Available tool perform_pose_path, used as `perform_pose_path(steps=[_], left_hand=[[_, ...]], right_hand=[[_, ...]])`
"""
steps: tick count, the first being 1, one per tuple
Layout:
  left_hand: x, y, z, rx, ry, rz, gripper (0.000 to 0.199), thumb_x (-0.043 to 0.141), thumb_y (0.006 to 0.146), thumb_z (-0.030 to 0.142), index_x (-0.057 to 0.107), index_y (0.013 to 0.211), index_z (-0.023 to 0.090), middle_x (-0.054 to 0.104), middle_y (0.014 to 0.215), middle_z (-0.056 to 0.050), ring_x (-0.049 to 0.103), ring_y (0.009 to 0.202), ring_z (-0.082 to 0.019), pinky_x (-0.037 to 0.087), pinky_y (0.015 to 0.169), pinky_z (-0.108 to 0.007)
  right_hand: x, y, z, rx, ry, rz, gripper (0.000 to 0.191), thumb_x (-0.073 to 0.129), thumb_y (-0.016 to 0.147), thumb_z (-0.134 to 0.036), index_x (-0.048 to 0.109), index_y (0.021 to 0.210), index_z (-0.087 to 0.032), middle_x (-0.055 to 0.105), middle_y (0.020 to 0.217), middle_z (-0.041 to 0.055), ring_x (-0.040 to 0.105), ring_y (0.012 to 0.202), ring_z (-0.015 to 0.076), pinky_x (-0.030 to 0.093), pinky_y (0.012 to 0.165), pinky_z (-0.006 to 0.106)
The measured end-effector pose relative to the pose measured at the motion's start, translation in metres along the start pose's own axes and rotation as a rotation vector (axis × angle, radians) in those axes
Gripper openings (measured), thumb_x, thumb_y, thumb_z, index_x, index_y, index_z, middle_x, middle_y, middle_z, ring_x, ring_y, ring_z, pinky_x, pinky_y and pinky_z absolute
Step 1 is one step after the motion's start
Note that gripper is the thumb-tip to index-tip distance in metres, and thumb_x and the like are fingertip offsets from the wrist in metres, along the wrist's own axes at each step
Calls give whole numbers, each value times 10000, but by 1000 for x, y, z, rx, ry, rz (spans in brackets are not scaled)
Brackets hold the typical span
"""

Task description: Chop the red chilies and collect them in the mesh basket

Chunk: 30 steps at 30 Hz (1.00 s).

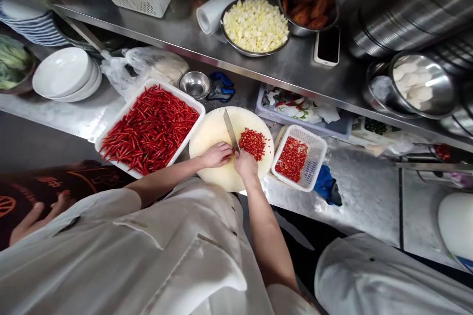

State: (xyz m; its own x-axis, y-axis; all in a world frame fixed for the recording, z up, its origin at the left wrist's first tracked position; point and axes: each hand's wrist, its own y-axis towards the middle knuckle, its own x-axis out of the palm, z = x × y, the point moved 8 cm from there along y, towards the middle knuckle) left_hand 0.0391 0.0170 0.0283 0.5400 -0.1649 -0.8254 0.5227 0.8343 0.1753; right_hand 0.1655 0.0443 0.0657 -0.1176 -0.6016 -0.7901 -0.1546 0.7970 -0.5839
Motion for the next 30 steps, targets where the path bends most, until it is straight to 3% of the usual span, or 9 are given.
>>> perform_pose_path(steps=[5,15,22,26,30], left_hand=[[-9,-14,1,-15,-18,25,177,547,1062,290,679,1134,197,683,1211,-107,595,1140,-261,504,1069,-426],[-4,-29,-3,-78,-41,53,205,548,1052,278,692,1177,203,684,1245,-112,611,1181,-262,518,1076,-445],[-7,-41,-3,-110,-43,61,196,568,1041,275,691,1177,206,696,1230,-110,628,1156,-257,523,1060,-429],[-18,-35,-4,-108,-44,76,190,557,1053,303,694,1146,210,699,1219,-106,635,1152,-252,526,1058,-423],[-35,-17,-10,-64,-61,100,222,541,1057,297,693,1193,209,684,1339,-119,619,1255,-264,499,1130,-449]], right_hand=[[-3,-2,-5,-2,-7,32,412,427,1138,-357,679,1389,-150,772,1262,187,733,1196,276,505,992,318],[4,-4,-16,-59,-46,-10,426,404,1139,-362,699,1363,-153,775,1254,188,737,1185,284,513,959,320],[12,-1,-16,-70,-46,42,424,409,1143,-365,716,1334,-146,786,1212,195,749,1154,282,509,959,323],[14,2,-13,-111,-4,65,434,408,1147,-388,748,1287,-157,800,1182,173,745,1163,266,497,972,302],[8,-1,1,-67,42,129,451,391,1151,-403,746,1296,-167,801,1181,168,750,1133,270,501,934,307]])
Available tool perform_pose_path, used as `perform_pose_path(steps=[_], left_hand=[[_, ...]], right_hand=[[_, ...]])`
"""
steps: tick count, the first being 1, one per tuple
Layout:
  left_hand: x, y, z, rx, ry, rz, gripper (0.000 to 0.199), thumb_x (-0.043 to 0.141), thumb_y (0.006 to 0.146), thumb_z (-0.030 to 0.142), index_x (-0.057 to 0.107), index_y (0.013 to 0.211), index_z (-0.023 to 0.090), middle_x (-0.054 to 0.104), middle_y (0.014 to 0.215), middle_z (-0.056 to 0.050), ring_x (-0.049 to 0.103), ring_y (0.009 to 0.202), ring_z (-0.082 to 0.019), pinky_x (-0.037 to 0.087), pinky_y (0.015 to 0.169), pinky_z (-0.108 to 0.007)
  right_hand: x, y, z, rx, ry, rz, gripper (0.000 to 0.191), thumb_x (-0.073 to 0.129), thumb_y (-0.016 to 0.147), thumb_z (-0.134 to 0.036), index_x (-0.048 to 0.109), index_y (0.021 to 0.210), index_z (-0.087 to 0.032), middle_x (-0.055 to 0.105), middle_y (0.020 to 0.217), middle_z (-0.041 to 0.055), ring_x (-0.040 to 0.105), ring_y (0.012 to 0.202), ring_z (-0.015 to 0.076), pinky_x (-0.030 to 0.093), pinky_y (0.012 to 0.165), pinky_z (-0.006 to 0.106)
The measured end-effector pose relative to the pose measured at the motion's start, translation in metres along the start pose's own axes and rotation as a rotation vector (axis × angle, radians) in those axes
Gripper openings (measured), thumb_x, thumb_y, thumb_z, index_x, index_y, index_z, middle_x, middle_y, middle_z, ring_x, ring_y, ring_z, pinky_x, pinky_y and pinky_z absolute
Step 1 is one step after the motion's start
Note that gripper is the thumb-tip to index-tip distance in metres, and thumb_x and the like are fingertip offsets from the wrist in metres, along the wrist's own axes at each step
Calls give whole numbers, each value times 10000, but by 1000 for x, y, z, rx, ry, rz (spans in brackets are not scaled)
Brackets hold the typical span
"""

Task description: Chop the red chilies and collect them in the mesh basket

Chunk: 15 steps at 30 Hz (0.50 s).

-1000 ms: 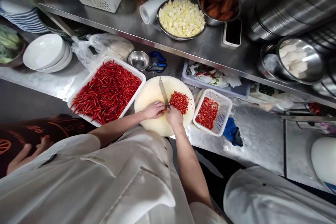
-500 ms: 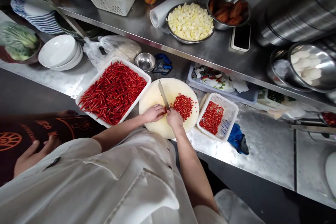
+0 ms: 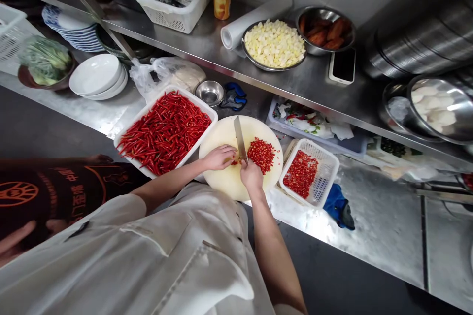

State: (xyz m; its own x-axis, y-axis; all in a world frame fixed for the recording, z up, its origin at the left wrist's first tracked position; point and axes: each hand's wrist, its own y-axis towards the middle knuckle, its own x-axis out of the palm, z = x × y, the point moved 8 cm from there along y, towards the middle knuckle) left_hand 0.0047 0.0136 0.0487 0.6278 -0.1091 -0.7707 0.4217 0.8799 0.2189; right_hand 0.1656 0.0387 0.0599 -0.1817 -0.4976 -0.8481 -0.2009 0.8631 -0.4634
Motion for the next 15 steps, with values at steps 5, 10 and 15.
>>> perform_pose_path(steps=[5,10,15], left_hand=[[2,-3,-3,14,20,-78,277,560,1065,373,694,1248,214,711,1217,-112,652,1161,-264,523,1086,-450],[5,-23,-3,-45,90,-49,397,636,1025,490,670,1288,196,662,1260,-137,599,1214,-303,520,1081,-460],[17,-18,1,90,113,-146,218,525,1060,312,715,1097,211,685,1141,-106,620,1107,-258,526,1042,-423]], right_hand=[[-1,-12,7,31,-3,-30,450,404,1147,-402,741,1302,-146,796,1188,179,742,1151,269,494,949,302],[5,-25,-6,10,-24,-119,407,419,1145,-388,722,1317,-179,798,1186,162,749,1139,261,494,954,304],[1,-16,-27,23,-57,-113,397,409,1141,-359,683,1367,-183,788,1225,161,746,1160,259,512,959,306]])
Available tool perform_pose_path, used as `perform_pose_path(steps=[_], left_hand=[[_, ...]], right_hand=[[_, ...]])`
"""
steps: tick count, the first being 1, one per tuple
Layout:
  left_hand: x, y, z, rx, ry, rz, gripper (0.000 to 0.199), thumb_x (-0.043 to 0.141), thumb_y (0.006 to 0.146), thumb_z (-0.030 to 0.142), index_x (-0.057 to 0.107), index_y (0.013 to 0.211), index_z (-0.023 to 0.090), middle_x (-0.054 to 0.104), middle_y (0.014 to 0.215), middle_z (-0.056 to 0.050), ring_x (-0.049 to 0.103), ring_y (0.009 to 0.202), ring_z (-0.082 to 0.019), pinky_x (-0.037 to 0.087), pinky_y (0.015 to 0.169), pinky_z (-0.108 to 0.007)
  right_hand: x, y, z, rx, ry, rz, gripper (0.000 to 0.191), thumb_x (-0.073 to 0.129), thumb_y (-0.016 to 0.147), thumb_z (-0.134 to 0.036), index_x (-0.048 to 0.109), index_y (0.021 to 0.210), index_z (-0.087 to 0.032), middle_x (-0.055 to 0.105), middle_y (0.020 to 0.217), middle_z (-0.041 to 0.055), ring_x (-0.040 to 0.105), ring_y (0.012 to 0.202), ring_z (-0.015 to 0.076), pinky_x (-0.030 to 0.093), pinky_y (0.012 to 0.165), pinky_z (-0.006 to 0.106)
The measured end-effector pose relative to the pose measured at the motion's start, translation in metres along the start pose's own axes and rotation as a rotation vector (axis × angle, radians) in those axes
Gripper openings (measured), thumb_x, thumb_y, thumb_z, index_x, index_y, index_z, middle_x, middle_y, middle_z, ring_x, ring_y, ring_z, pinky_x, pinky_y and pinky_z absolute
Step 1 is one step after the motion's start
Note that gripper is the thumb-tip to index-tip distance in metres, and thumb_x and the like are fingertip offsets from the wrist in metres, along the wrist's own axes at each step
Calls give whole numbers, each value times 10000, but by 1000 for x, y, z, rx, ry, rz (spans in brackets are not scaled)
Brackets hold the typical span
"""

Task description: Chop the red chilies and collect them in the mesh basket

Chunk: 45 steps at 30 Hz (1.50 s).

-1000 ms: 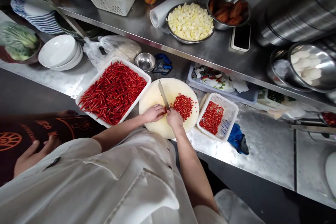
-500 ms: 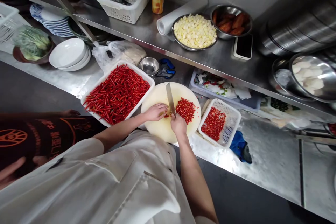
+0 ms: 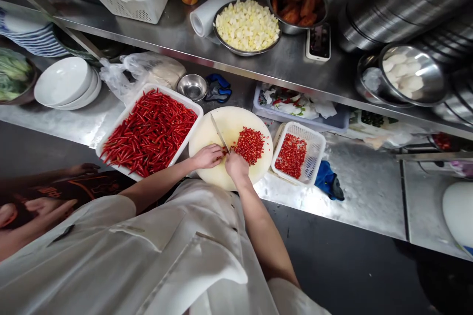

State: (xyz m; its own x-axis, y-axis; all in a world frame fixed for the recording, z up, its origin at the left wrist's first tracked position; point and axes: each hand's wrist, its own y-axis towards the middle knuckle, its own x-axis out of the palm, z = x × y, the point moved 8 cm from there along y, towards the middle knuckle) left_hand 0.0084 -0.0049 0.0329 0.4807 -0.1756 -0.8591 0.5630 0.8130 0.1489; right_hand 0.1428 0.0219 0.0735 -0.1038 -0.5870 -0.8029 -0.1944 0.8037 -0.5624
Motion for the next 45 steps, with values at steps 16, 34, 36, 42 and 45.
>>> perform_pose_path(steps=[16,34,36,42,45], left_hand=[[-5,-4,-2,13,0,9,213,566,1045,336,713,1147,221,678,1222,-121,604,1165,-280,491,1078,-454],[-6,-20,-3,-76,37,15,234,574,1037,344,683,1205,224,682,1159,-108,595,1147,-285,500,1001,-456],[-5,-20,-2,-86,57,25,242,592,1037,379,684,1191,217,685,1164,-110,594,1158,-292,501,998,-461],[1,-20,1,-84,74,13,217,560,1039,292,689,1199,222,685,1194,-111,602,1176,-281,504,1024,-457],[3,-21,2,-87,93,11,228,548,1041,295,691,1202,222,688,1196,-111,604,1173,-281,511,1021,-460]], right_hand=[[-4,8,-10,-7,-8,-29,397,399,1145,-371,673,1355,-176,771,1261,176,732,1180,265,506,952,309],[2,5,-19,-32,13,13,381,424,1139,-370,702,1316,-179,786,1217,168,745,1167,269,525,956,308],[2,5,-20,-46,20,11,380,421,1138,-370,715,1283,-178,789,1206,169,748,1161,277,532,941,313],[4,7,-21,-54,28,16,396,414,1136,-378,716,1297,-180,788,1217,172,745,1167,275,530,958,322],[7,8,-22,-55,32,-15,387,426,1135,-381,723,1289,-185,788,1222,166,744,1170,268,526,962,313]])
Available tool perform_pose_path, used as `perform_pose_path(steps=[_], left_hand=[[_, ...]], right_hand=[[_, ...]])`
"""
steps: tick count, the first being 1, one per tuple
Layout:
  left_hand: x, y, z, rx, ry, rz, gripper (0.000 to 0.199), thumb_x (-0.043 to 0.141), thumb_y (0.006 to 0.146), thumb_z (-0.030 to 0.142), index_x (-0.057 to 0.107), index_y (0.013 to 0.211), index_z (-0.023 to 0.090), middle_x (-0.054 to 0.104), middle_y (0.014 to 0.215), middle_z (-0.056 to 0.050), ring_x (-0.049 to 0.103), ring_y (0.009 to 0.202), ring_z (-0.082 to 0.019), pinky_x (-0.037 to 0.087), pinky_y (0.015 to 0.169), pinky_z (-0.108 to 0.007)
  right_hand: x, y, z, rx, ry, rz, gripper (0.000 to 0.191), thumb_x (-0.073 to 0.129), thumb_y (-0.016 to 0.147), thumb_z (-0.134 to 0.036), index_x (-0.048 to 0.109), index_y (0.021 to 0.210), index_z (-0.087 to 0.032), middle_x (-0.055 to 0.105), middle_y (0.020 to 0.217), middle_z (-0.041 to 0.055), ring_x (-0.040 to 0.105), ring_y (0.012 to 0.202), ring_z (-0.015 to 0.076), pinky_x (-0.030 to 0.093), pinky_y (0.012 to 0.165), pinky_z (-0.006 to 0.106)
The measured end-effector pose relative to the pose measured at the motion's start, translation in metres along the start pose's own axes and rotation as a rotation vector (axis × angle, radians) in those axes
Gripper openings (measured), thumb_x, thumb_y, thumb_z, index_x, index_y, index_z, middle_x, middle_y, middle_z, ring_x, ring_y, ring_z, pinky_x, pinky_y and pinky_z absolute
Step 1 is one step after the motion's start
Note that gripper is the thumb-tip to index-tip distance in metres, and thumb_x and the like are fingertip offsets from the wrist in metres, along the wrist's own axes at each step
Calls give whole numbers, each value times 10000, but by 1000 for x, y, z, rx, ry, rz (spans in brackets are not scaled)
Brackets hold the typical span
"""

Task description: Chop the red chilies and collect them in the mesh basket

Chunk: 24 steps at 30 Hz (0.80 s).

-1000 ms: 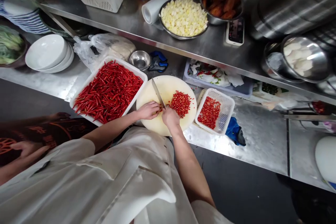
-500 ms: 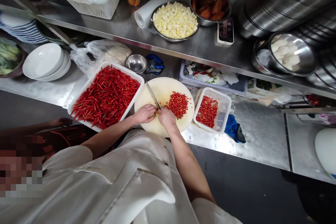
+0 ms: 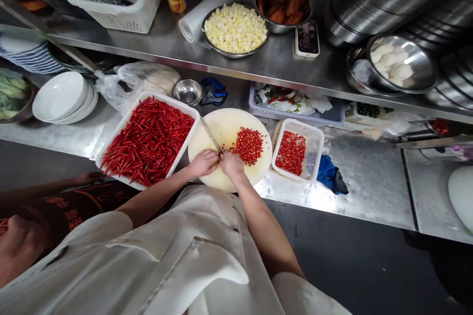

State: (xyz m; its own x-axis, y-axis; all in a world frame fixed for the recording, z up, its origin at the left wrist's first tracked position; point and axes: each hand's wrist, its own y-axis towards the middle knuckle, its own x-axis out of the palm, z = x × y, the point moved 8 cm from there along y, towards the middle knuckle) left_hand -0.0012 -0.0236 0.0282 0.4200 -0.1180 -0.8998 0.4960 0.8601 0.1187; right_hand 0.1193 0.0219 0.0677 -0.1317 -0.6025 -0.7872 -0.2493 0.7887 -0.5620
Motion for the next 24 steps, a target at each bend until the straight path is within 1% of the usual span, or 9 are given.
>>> perform_pose_path(steps=[3,5,9,12,16,20,24], left_hand=[[3,-1,4,32,18,-11,235,538,1056,328,696,1186,212,695,1169,-114,614,1143,-281,517,1003,-456],[5,-1,7,60,29,-15,236,533,1060,322,698,1181,205,698,1161,-115,621,1140,-276,515,1009,-451],[6,-2,11,96,45,-19,221,555,1054,311,701,1174,196,697,1161,-114,632,1138,-269,521,1001,-432],[9,-4,14,106,47,-31,182,574,1049,276,705,1147,197,699,1113,-99,646,1099,-254,532,992,-409],[14,-8,17,92,56,-26,144,607,1028,212,702,1134,192,704,1104,-84,650,1081,-247,539,1014,-393],[17,-13,22,94,30,-20,152,542,1059,176,693,1069,183,693,1030,-70,636,1023,-223,532,994,-358],[11,-20,22,28,-9,1,284,392,1119,180,669,1063,157,681,1067,-63,580,1049,-200,473,1014,-329]], right_hand=[[-1,-2,0,-12,-3,17,382,436,1134,-390,737,1248,-184,789,1206,174,748,1158,274,526,951,310],[-1,-4,2,2,-11,31,391,423,1140,-384,730,1262,-177,788,1208,177,748,1159,278,525,957,317],[1,-10,3,9,-9,1,375,433,1141,-367,726,1277,-176,788,1226,166,744,1176,260,517,963,298],[1,-13,1,-9,-16,2,380,435,1143,-366,724,1285,-163,787,1223,178,745,1173,262,513,964,298],[4,-14,0,0,-34,8,382,431,1145,-360,725,1274,-153,783,1229,191,747,1166,265,514,957,305],[6,-17,-1,-38,-24,25,367,444,1144,-365,741,1233,-168,789,1214,177,753,1141,256,510,948,299],[11,-24,2,-58,18,4,359,454,1136,-329,739,1257,-149,793,1202,180,748,1147,265,499,960,305]])
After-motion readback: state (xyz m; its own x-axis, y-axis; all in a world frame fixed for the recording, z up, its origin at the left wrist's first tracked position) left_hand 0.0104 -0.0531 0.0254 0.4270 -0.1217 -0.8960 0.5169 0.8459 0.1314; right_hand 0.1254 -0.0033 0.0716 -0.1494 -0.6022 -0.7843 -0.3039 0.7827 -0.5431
